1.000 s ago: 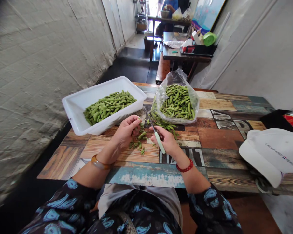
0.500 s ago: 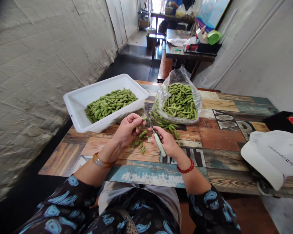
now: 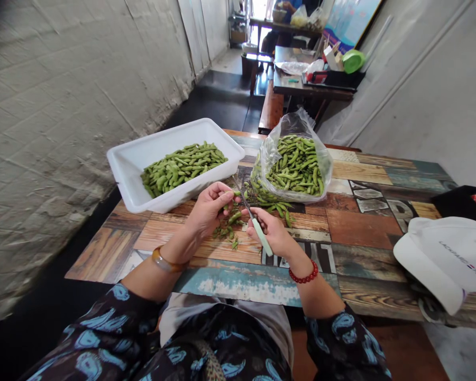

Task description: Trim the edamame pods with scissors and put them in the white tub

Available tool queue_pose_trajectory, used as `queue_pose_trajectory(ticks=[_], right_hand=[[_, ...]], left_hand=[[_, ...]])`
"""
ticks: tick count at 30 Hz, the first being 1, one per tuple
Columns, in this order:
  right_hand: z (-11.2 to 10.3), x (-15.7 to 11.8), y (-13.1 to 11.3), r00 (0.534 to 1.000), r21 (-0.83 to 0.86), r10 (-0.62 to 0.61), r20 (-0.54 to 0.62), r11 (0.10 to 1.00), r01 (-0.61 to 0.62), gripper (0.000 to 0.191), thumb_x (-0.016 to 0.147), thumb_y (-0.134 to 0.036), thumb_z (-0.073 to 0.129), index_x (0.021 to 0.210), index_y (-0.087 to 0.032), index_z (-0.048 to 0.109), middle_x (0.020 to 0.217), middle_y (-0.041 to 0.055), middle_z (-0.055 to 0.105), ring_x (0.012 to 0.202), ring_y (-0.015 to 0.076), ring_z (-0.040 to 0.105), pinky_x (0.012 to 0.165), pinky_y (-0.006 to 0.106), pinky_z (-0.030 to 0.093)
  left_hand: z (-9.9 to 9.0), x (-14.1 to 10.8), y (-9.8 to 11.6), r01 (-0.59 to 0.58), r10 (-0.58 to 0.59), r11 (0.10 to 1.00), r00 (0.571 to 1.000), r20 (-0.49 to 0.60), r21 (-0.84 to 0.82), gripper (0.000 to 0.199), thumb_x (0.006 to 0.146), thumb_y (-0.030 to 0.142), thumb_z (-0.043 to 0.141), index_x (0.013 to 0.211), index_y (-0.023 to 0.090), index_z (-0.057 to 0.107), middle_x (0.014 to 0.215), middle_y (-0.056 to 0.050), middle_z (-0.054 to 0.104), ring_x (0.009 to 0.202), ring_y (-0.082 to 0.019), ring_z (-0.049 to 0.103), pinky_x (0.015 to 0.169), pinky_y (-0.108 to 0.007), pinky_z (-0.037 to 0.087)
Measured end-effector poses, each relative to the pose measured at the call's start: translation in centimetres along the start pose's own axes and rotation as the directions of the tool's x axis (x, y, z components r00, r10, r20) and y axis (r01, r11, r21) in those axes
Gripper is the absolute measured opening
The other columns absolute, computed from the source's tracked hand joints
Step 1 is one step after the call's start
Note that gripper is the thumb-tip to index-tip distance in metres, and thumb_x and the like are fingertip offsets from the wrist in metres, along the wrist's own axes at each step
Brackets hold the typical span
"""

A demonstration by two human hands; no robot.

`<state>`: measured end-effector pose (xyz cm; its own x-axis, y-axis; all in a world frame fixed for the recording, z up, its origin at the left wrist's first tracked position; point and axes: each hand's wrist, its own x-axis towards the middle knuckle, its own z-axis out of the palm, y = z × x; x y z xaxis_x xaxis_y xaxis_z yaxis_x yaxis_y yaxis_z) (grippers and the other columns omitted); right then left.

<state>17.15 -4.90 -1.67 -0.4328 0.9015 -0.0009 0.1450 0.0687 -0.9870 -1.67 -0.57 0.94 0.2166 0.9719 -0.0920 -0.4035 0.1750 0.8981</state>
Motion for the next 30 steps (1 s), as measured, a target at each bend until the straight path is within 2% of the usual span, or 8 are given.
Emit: queue_pose_trajectory(ticks=[5, 9, 13, 17, 23, 27, 30], right_hand=[[0.1, -0.1, -0.1, 0.999, -0.068, -0.015, -0.03, 0.998, 0.013, 0.058, 0.084, -0.052, 0.062, 0.128, -0.015, 0.054, 0.078, -0.0004, 0.054, 0.062, 0.0105, 0.047, 0.06, 0.025, 0.044], [0.2, -0.1, 0.1, 0.993, -0.242, -0.049, -0.11, 0.97, 0.021, 0.051, 0.085, -0.043, 0.064, 0.127, -0.017, 0.057, 0.083, 0.0023, 0.062, 0.068, 0.0132, 0.056, 0.068, 0.028, 0.05], [0.1, 0.0, 0.7, 0.944, -0.526, -0.246, -0.219, 0.845, 0.098, 0.05, 0.083, -0.042, 0.067, 0.125, -0.016, 0.059, 0.104, 0.0115, 0.069, 0.089, 0.0229, 0.066, 0.086, 0.039, 0.054], [-0.2, -0.1, 1.1, 0.898, -0.686, -0.39, -0.205, 0.711, 0.152, 0.047, 0.085, -0.042, 0.065, 0.124, -0.015, 0.06, 0.108, 0.015, 0.07, 0.1, 0.0283, 0.066, 0.09, 0.043, 0.055], [-0.5, -0.2, 1.3, 0.884, -0.729, -0.431, -0.179, 0.661, 0.174, 0.045, 0.087, -0.038, 0.064, 0.125, -0.016, 0.058, 0.111, 0.0148, 0.07, 0.095, 0.0268, 0.067, 0.089, 0.044, 0.056], [-0.5, -0.1, 1.5, 0.887, -0.717, -0.422, -0.187, 0.676, 0.17, 0.045, 0.087, -0.039, 0.065, 0.127, -0.018, 0.059, 0.115, 0.0132, 0.07, 0.101, 0.0268, 0.068, 0.093, 0.043, 0.056], [-0.4, 0.1, 1.8, 0.891, -0.684, -0.397, -0.221, 0.714, 0.149, 0.045, 0.087, -0.04, 0.065, 0.125, -0.019, 0.061, 0.118, 0.0124, 0.071, 0.107, 0.0268, 0.068, 0.095, 0.041, 0.055]], left_hand=[[0.0, -0.1, 0.1, -0.007, 0.007, 1.0, 1.0, 0.005, 0.002, 0.035, 0.068, 0.035, 0.081, 0.079, 0.015, 0.054, 0.068, 0.0, 0.07, 0.043, -0.003, 0.047, 0.039, -0.014, 0.032], [-0.2, 0.0, 0.0, -0.018, 0.018, 1.0, 1.0, 0.013, -0.003, 0.032, 0.07, 0.032, 0.079, 0.08, 0.015, 0.054, 0.07, -0.001, 0.07, 0.046, -0.004, 0.048, 0.04, -0.013, 0.033], [-0.2, 0.1, -0.3, -0.025, 0.025, 0.999, 1.0, 0.014, 0.021, 0.031, 0.071, 0.032, 0.078, 0.08, 0.015, 0.054, 0.07, -0.001, 0.069, 0.044, -0.003, 0.046, 0.039, -0.013, 0.029], [-0.2, 0.3, -0.4, -0.02, 0.019, 1.0, 1.0, 0.015, 0.019, 0.032, 0.07, 0.032, 0.079, 0.079, 0.016, 0.054, 0.068, -0.001, 0.068, 0.045, -0.004, 0.047, 0.039, -0.013, 0.03], [-0.2, 0.5, -0.6, -0.005, 0.005, 1.0, 0.999, 0.037, 0.002, 0.031, 0.07, 0.031, 0.079, 0.08, 0.016, 0.053, 0.069, 0.0, 0.068, 0.045, -0.003, 0.046, 0.039, -0.012, 0.03], [-0.1, 0.6, -0.6, 0.022, -0.021, 0.999, 0.999, 0.041, -0.029, 0.028, 0.072, 0.029, 0.076, 0.079, 0.016, 0.052, 0.069, 0.0, 0.065, 0.046, -0.003, 0.046, 0.039, -0.011, 0.028], [-0.3, 0.8, -0.6, 0.061, -0.058, 0.994, 0.998, 0.035, -0.095, 0.02, 0.071, 0.021, 0.071, 0.081, 0.016, 0.054, 0.07, 0.0, 0.063, 0.047, -0.004, 0.044, 0.037, -0.011, 0.025]])
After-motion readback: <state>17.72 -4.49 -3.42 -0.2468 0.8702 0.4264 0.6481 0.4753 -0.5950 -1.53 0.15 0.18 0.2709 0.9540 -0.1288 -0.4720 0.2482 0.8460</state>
